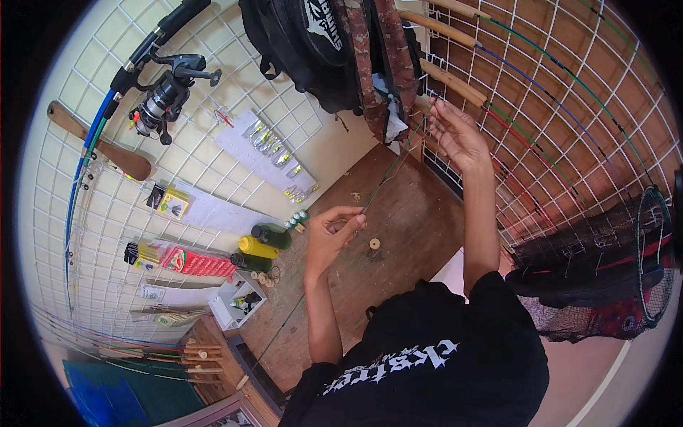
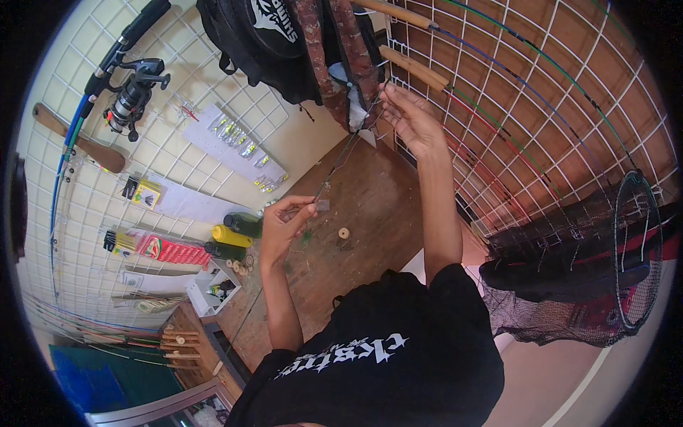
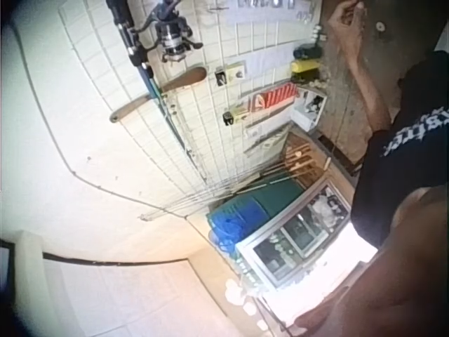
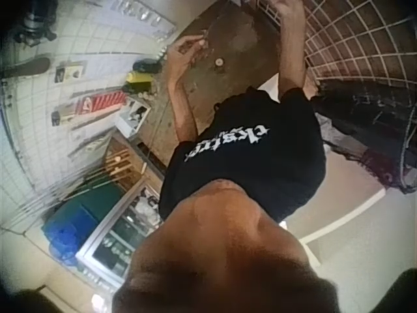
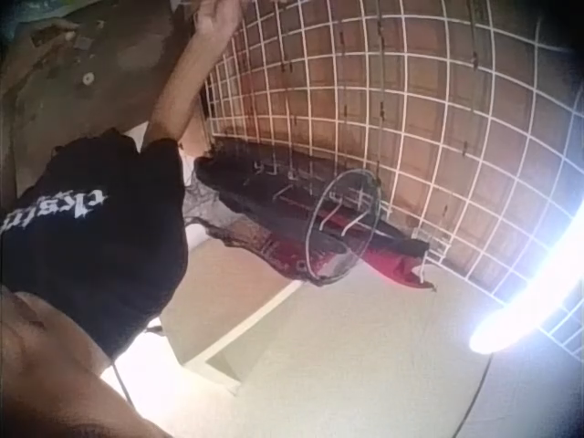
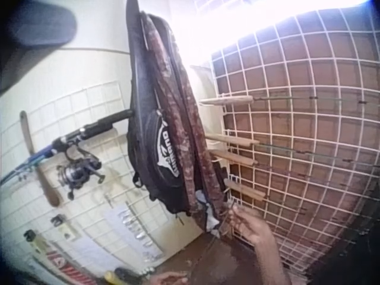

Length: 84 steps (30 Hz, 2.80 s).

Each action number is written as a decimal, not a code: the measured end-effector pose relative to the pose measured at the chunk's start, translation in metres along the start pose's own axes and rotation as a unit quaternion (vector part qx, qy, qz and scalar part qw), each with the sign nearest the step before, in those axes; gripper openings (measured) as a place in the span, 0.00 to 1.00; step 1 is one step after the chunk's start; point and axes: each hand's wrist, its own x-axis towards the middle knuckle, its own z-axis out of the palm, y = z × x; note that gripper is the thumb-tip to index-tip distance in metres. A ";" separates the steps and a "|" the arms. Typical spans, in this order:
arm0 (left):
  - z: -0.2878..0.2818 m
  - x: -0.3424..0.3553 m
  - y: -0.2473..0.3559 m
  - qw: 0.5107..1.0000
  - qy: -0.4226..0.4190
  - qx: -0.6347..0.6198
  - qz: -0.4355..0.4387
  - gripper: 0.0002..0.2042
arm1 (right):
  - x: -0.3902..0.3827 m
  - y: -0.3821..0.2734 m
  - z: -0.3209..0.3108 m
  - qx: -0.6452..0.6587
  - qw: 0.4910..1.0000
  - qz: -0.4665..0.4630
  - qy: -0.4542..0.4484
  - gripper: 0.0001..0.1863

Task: Replacing or repairing a cork handle and line guides on a fishing rod.

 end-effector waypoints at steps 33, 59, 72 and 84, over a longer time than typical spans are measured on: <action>0.001 0.002 -0.005 1.000 -0.001 0.003 -0.004 0.09 | 0.002 -0.028 -0.005 -0.147 0.988 -0.048 -0.012 0.09; 0.002 0.014 -0.051 0.995 0.042 0.086 -0.013 0.09 | -0.083 0.012 0.048 -0.437 0.817 -0.366 -0.091 0.03; 0.041 -0.010 -0.072 0.954 0.033 0.282 0.096 0.07 | -0.107 0.074 -0.010 -0.720 0.627 -0.170 -0.247 0.04; 0.006 -0.110 -0.107 0.855 0.399 0.310 0.119 0.11 | -0.109 0.100 -0.035 -0.732 0.622 -0.063 -0.271 0.03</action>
